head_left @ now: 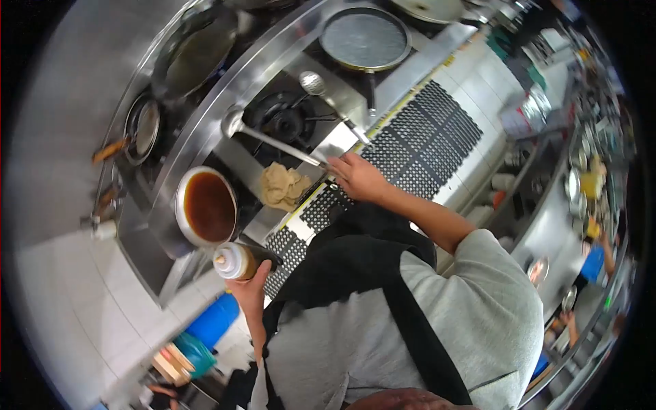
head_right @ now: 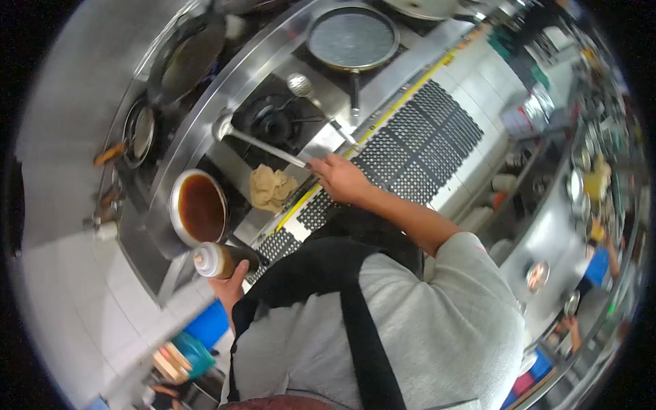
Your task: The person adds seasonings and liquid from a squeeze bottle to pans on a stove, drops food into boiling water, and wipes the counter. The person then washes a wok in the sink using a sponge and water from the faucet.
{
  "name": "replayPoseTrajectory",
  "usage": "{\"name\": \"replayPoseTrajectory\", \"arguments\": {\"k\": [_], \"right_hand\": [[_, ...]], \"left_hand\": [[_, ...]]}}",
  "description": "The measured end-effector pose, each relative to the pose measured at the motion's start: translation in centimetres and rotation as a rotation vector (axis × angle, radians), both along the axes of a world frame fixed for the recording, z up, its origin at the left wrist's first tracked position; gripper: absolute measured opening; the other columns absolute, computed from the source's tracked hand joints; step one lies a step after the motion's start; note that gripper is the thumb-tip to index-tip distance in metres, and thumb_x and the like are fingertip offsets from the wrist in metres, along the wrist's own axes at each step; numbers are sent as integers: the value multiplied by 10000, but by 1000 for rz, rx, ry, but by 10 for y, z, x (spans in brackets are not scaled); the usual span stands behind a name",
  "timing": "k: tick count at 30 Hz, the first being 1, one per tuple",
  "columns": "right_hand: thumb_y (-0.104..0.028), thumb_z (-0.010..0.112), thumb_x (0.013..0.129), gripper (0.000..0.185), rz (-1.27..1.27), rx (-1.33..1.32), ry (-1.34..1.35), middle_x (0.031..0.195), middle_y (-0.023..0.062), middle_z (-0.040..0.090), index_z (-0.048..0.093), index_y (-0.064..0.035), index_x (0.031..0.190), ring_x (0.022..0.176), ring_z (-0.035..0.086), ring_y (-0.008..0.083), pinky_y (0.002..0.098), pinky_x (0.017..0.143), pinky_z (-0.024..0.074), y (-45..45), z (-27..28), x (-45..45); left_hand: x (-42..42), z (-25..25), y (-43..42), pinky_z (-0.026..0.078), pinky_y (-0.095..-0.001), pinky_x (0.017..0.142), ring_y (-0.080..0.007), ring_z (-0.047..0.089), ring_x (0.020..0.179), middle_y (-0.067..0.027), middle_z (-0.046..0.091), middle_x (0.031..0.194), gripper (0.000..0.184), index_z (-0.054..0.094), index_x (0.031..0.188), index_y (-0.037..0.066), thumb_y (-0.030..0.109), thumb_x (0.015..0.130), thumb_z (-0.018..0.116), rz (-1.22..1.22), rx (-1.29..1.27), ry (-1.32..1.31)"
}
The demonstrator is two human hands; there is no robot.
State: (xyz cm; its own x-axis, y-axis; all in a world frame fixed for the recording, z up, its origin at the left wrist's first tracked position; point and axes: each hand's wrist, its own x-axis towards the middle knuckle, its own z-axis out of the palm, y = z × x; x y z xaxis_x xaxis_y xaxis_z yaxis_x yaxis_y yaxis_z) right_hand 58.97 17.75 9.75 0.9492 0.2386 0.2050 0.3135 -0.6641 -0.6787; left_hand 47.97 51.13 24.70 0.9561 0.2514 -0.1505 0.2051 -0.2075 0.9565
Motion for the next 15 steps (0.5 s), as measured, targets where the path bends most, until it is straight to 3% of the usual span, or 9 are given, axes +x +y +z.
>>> {"name": "replayPoseTrajectory", "arguments": {"k": [4, 6, 7, 8, 12, 15], "right_hand": [[-173, 671, 889, 482, -218, -142, 311, 1098, 192, 620, 579, -82, 1354, 1024, 632, 387, 475, 877, 531, -65, 29, -81], [-182, 672, 896, 469, -421, -174, 482, 1126, 179, 637, 587, -92, 1348, 1036, 644, 388, 470, 899, 535, -83, 59, -124], [-178, 668, 898, 458, -506, -172, 413, 1113, 178, 640, 599, -101, 1344, 979, 656, 391, 467, 879, 542, -90, 64, -146], [-178, 676, 896, 462, -594, -115, 525, 1140, 174, 645, 606, -107, 1347, 967, 676, 374, 458, 879, 549, -97, 73, -165], [-180, 697, 898, 467, -769, 14, 485, 1174, 164, 656, 606, -114, 1351, 1028, 689, 320, 434, 909, 550, -119, 90, -218], [-215, 701, 901, 482, -859, 84, 440, 1232, 192, 630, 597, -115, 1361, 1065, 673, 350, 451, 939, 539, -131, 102, -238]], "left_hand": [[60, -34, -16, 501, -318, 916, -154, 642, 971, -62, 674, 1062, 552, 629, 1125, -5, 89, 672, 929, -349, -39, -59], [89, -44, -39, 497, -325, 935, -166, 641, 1014, -64, 666, 1118, 611, 605, 1213, -1, 43, 683, 906, -490, -45, -124], [101, -50, -51, 497, -330, 934, -168, 644, 1005, -61, 670, 1110, 600, 608, 1206, -1, 48, 686, 905, -582, -31, -148], [112, -53, -65, 497, -336, 934, -169, 646, 996, -59, 675, 1102, 590, 611, 1199, 0, 53, 690, 904, -670, -16, -182], [124, -34, -139, 494, -340, 933, -167, 641, 987, -58, 673, 1097, 565, 610, 1190, 1, 71, 709, 899, -878, -7, -248], [110, -24, -198, 500, -339, 923, -182, 642, 987, -76, 670, 1108, 616, 604, 1190, -9, 113, 675, 919, -1015, 0, -209]]}}
